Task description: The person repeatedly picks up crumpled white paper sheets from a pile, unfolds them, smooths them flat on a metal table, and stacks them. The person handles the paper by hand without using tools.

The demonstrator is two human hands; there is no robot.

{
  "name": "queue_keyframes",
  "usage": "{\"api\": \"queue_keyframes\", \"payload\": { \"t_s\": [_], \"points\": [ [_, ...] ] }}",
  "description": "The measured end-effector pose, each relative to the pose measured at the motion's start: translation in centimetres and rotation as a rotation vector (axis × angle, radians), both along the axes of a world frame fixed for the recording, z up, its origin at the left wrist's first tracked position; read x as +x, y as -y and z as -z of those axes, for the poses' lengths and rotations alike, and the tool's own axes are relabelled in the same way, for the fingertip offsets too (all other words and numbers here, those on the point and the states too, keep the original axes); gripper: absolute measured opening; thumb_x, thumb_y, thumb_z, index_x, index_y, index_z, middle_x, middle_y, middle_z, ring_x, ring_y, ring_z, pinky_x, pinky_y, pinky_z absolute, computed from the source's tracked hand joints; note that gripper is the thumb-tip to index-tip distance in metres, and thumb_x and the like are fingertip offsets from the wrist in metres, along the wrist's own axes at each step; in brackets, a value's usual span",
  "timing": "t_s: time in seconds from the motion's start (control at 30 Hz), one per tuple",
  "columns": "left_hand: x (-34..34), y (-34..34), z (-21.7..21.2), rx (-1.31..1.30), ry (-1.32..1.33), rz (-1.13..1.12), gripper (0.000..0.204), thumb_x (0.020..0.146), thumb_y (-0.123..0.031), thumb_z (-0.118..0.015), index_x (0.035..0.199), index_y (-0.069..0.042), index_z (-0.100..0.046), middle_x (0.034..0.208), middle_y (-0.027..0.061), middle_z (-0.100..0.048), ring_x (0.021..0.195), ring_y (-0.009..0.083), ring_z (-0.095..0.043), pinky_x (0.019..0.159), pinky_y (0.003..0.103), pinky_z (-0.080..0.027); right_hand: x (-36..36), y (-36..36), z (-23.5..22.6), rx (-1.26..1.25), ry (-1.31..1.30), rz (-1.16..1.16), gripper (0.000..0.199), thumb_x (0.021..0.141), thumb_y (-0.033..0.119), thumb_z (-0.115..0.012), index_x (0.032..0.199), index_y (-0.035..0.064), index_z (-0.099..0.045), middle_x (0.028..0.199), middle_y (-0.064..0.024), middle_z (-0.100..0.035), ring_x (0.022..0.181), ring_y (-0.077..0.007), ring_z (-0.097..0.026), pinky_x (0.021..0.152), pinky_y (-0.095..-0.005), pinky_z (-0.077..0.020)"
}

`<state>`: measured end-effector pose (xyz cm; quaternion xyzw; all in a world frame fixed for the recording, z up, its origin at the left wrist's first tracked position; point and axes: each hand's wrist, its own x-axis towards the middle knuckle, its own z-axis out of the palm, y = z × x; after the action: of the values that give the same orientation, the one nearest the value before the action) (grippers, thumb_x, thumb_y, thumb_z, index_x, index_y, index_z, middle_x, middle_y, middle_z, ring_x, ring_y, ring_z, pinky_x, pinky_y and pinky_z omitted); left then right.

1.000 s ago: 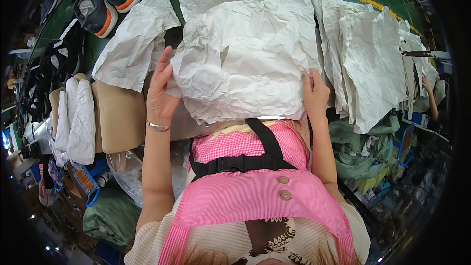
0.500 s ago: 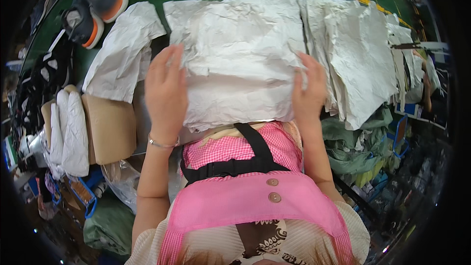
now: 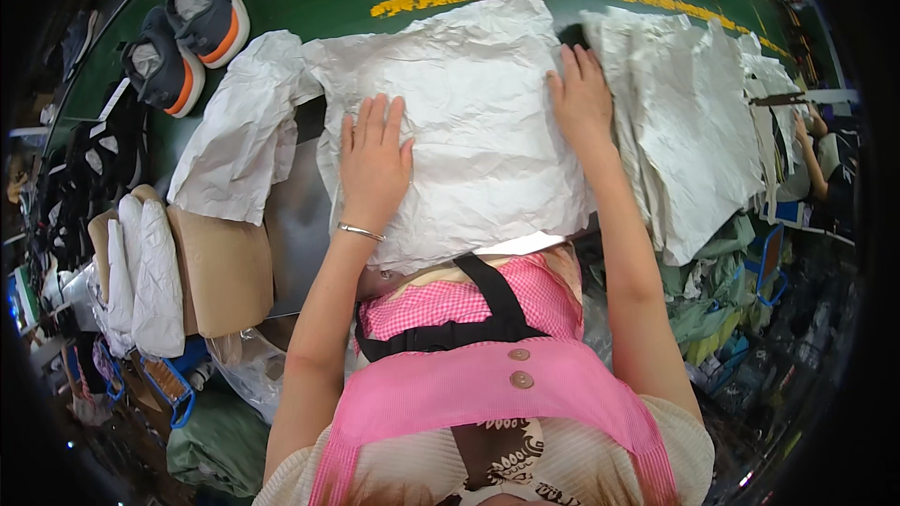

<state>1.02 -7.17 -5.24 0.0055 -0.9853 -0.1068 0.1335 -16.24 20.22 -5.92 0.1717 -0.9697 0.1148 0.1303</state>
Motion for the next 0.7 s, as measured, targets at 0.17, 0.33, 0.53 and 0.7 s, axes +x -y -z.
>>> {"api": "queue_keyframes", "payload": {
  "t_s": [0.17, 0.33, 0.53, 0.7],
  "points": [
    [-0.7, 1.5, -2.3, 0.462, -0.125, -0.27, 0.057, 0.087, -0.023, -0.07, 0.135, -0.003, -0.049, 0.134, 0.0234, -0.049, 0.123, 0.0377, -0.05, 0.103, 0.048, -0.041, 6.6, 5.6, -1.6, 0.023, -0.024, -0.416, 0.049, 0.094, 0.034, -0.059, 0.14, 0.0195, -0.054, 0.147, -0.0099, -0.048, 0.141, -0.0303, -0.037, 0.116, -0.0506, -0.0255],
    [-2.3, 4.1, -2.4, 0.224, 0.132, -0.461, 0.04, 0.085, -0.03, -0.074, 0.111, -0.002, -0.061, 0.107, 0.0122, -0.06, 0.099, 0.0307, -0.058, 0.083, 0.041, -0.049, 9.6, 7.1, -1.1, -0.087, 0.056, -0.365, 0.052, 0.093, 0.035, -0.062, 0.142, 0.0226, -0.052, 0.149, -0.0065, -0.044, 0.143, -0.0286, -0.033, 0.118, -0.0491, -0.0222],
    [-3.9, 7.2, -2.9, 0.515, -0.063, -0.416, 0.021, 0.091, -0.016, -0.061, 0.107, -0.002, -0.062, 0.09, 0.0206, -0.067, 0.081, 0.0398, -0.065, 0.073, 0.046, -0.05, 9.5, 7.2, -1.3, -0.091, 0.072, -0.373, 0.052, 0.092, 0.034, -0.062, 0.142, 0.0222, -0.053, 0.15, -0.0067, -0.044, 0.143, -0.0288, -0.034, 0.118, -0.0487, -0.0225],
    [-4.1, 9.8, -2.3, 0.272, -0.171, -0.41, 0.019, 0.095, -0.01, -0.055, 0.112, -0.005, -0.063, 0.098, 0.0202, -0.069, 0.085, 0.0401, -0.066, 0.076, 0.046, -0.052, 9.5, 7.2, -1.4, -0.1, 0.068, -0.365, 0.052, 0.092, 0.033, -0.062, 0.142, 0.0218, -0.053, 0.149, -0.0071, -0.045, 0.143, -0.0294, -0.035, 0.118, -0.0487, -0.0226]
  ]
}}
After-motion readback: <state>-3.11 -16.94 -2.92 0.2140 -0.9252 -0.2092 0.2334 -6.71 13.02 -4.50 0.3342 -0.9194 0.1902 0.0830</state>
